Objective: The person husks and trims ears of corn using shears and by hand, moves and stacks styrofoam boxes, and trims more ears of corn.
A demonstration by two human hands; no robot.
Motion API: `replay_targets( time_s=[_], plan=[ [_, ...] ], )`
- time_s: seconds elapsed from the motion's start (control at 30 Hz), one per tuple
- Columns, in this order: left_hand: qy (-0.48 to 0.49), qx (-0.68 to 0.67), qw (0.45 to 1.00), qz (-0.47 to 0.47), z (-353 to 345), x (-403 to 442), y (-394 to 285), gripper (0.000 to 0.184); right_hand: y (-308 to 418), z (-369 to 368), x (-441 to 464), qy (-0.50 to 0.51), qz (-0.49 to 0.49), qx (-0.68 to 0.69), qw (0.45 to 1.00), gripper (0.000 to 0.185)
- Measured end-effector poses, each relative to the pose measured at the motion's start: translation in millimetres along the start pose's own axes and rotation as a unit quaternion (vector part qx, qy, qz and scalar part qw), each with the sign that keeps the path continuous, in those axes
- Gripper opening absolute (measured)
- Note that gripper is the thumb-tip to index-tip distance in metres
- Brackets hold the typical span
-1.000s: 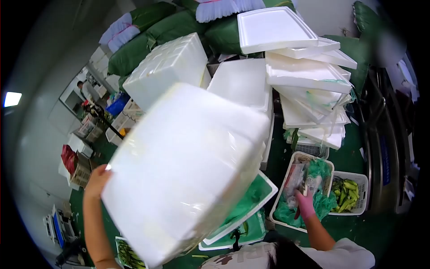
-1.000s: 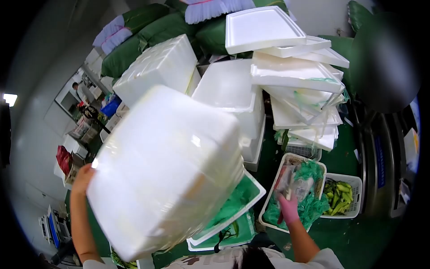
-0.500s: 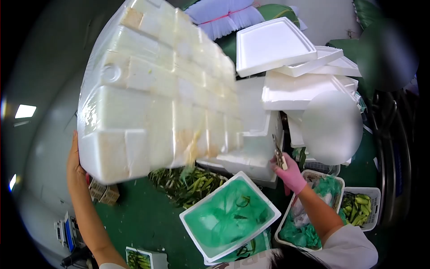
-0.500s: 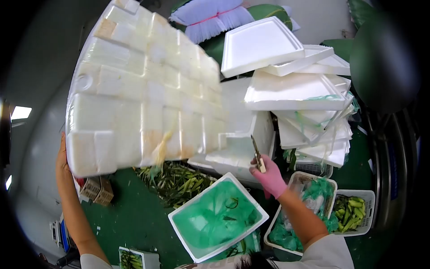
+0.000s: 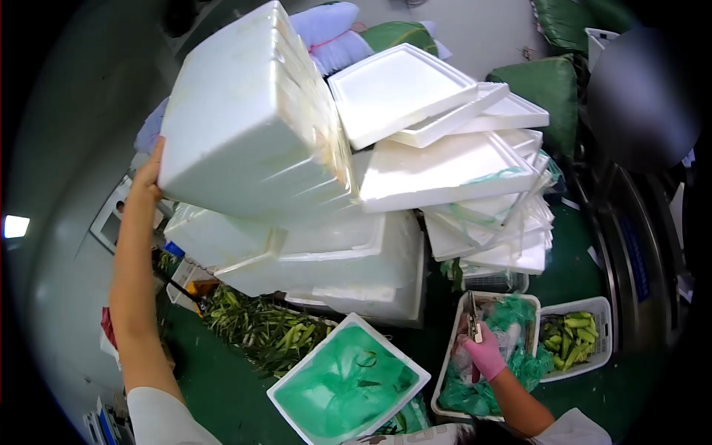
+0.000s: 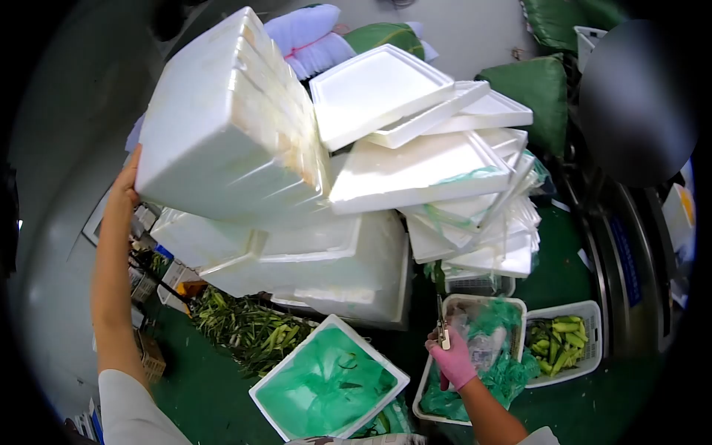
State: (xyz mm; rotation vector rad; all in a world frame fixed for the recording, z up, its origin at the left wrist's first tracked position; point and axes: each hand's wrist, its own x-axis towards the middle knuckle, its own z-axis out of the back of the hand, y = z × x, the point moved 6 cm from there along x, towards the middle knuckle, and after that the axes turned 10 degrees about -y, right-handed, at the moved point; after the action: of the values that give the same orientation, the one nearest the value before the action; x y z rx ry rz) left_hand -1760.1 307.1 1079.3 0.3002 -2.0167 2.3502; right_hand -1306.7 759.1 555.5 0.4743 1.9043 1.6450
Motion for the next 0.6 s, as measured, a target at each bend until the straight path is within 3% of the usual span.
replay_targets(
  time_s=[0.07,0.27,0.3,0.33,0.43,0.47,0.5,0.57,0.6],
  plan=[
    [0.058,0.027,0.998,-0.015,-29,-29,-28,0.061,0,26,-9,-0.046,0.028,-0.054,0.997,0.027],
    [0.180,-0.020,0.982,-0.054,-106,-10,-33,0.048,-33,59,-10,-0.112,-0.045,0.080,0.989,0.023],
    [0.172,-0.042,0.984,-0.021,-100,21,-22,0.050,-34,56,-11,-0.111,-0.073,0.112,0.985,0.023],
    [0.092,-0.043,0.995,0.006,-97,15,-16,0.046,-37,53,-7,-0.100,-0.079,0.096,0.987,0.029],
    [0.035,-0.080,0.996,0.013,-67,-3,-18,0.045,-33,40,-5,-0.083,-0.046,0.092,0.991,0.027],
    [0.123,-0.006,0.992,0.031,-53,10,-18,0.045,-38,37,-5,-0.075,-0.055,0.082,0.992,0.028],
    [0.109,0.016,0.994,-0.005,-52,-33,-31,0.041,-43,36,-6,-0.075,-0.057,0.066,0.993,0.028],
    [0.107,-0.041,0.989,0.097,-18,-16,-24,0.045,-53,33,-6,-0.068,-0.060,0.035,0.995,0.028],
    [0.085,-0.043,0.991,0.096,-7,-8,-19,0.046,-58,31,-8,-0.074,-0.065,0.050,0.994,0.027]
  ],
)
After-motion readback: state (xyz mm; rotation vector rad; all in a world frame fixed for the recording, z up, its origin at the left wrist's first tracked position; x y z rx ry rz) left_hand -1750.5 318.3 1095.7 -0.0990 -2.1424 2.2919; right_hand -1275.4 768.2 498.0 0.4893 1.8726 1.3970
